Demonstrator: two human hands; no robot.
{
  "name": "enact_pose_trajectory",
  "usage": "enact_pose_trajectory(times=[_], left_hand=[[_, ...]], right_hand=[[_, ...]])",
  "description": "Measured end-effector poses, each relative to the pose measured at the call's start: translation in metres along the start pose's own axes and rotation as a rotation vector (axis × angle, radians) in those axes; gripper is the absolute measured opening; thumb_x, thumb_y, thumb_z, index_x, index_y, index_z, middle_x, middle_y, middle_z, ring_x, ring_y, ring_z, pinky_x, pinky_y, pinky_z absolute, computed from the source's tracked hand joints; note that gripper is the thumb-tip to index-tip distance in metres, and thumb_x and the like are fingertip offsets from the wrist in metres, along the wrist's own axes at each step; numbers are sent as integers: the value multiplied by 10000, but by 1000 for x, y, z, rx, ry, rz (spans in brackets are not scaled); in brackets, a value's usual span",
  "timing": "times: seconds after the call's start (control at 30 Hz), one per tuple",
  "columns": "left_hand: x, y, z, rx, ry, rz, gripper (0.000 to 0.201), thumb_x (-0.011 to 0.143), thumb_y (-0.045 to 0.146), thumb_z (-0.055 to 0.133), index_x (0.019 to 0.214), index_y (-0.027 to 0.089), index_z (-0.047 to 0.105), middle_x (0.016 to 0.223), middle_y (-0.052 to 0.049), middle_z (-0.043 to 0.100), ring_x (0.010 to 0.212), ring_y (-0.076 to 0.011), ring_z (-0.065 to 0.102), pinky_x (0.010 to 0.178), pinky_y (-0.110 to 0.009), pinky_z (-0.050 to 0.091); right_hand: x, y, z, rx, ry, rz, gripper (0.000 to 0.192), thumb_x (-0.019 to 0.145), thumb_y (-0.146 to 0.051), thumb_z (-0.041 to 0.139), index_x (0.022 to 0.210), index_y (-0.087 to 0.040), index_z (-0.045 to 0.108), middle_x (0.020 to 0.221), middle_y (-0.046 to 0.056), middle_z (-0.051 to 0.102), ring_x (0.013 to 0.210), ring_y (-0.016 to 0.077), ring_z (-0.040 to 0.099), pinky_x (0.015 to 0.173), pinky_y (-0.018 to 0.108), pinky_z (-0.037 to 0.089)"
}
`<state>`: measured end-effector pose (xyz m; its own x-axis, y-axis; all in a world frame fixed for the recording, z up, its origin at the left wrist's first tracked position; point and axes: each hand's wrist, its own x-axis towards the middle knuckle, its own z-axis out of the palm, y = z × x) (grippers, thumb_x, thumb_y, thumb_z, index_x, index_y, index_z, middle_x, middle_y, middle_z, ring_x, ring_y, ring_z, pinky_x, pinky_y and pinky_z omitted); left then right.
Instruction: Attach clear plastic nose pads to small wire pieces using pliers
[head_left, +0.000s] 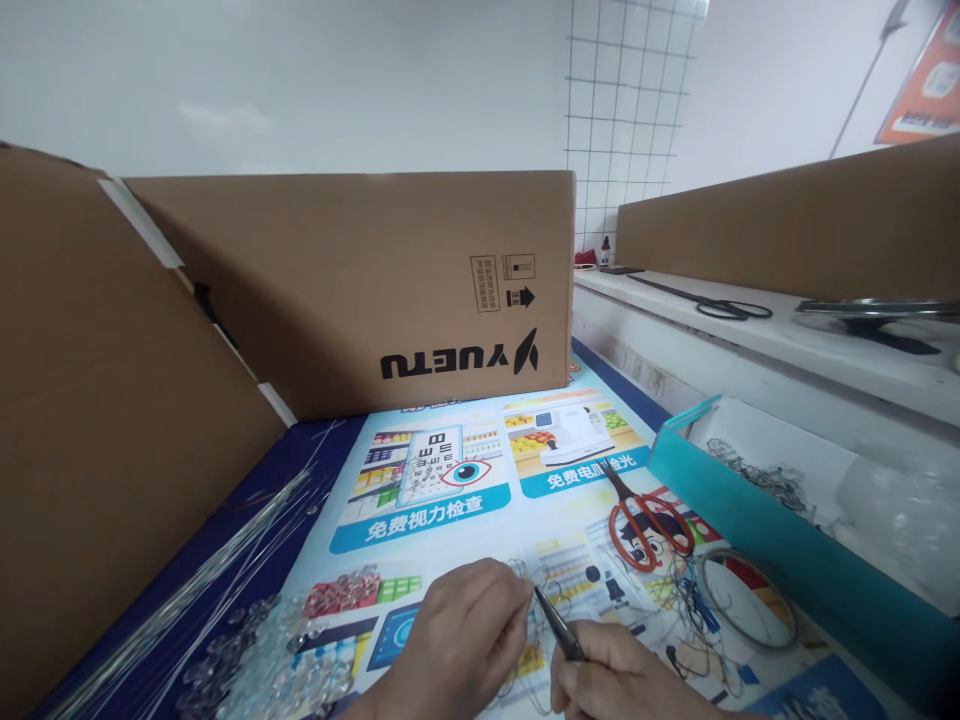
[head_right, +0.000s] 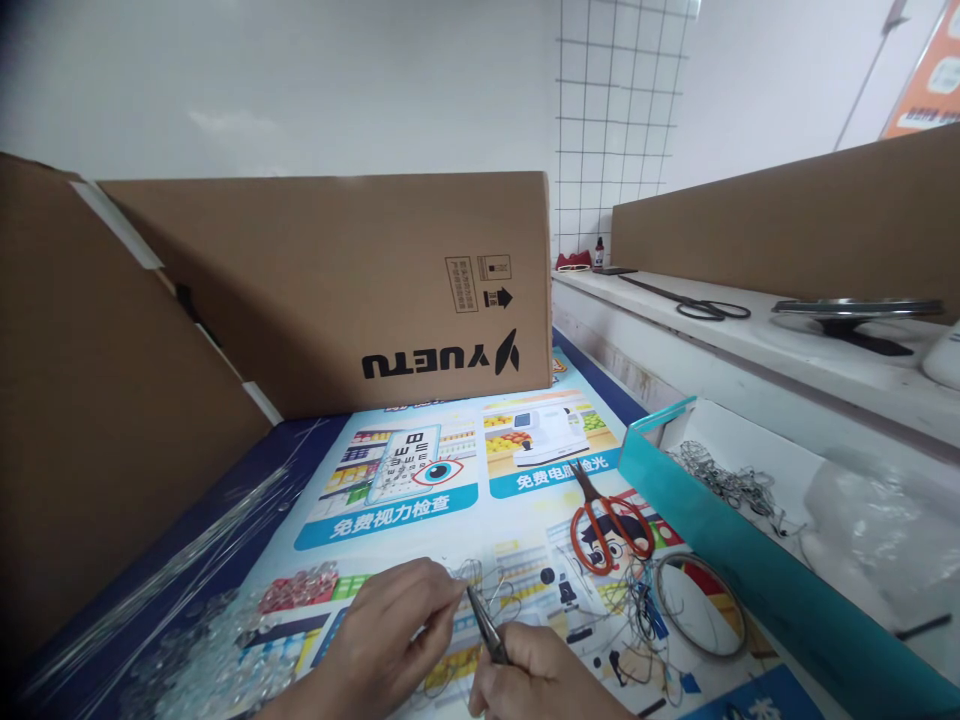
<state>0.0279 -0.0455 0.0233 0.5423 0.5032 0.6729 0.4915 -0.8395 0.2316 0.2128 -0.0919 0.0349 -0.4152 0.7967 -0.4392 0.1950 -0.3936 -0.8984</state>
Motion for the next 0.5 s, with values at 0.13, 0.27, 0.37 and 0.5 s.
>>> enact_pose_trajectory(times=[0.13, 0.27, 0.37, 0.5], left_hand=[[0, 2, -1, 19, -7, 5, 148, 801, 66, 476, 884, 166, 547, 672, -18, 590, 626, -139, 536, 573, -245, 406], [1, 2, -2, 16, -16, -2, 143, 804, 69, 465, 872, 168, 542, 654, -12, 576, 610, -134, 526, 565, -238, 401], [3, 4, -3, 6, -5, -35, 133, 803, 65, 452, 834, 167, 532, 629, -6, 552, 586, -128, 508, 544, -229, 385], [2, 5, -3, -28, -24, -79, 141, 801, 67, 439, 837, 173, 524, 641, -6, 545, 588, -126, 508, 531, -225, 371]], right_hand=[[-2, -3, 1, 2, 1, 3, 98, 756, -204, 427, 707, -157, 498, 484, -71, 371, 444, 59, 321, 460, 177, 235], [-5, -7, 2, -79, 51, -18, 86, 750, -194, 436, 707, -163, 504, 519, -64, 356, 498, 72, 349, 487, 185, 258], [-4, -7, 1, -169, 59, -71, 98, 751, -165, 417, 711, -166, 506, 538, -58, 360, 530, 81, 358, 516, 193, 280], [-4, -7, -1, -246, 70, -163, 87, 757, -161, 417, 710, -170, 489, 599, -46, 395, 610, 97, 400, 592, 205, 318]])
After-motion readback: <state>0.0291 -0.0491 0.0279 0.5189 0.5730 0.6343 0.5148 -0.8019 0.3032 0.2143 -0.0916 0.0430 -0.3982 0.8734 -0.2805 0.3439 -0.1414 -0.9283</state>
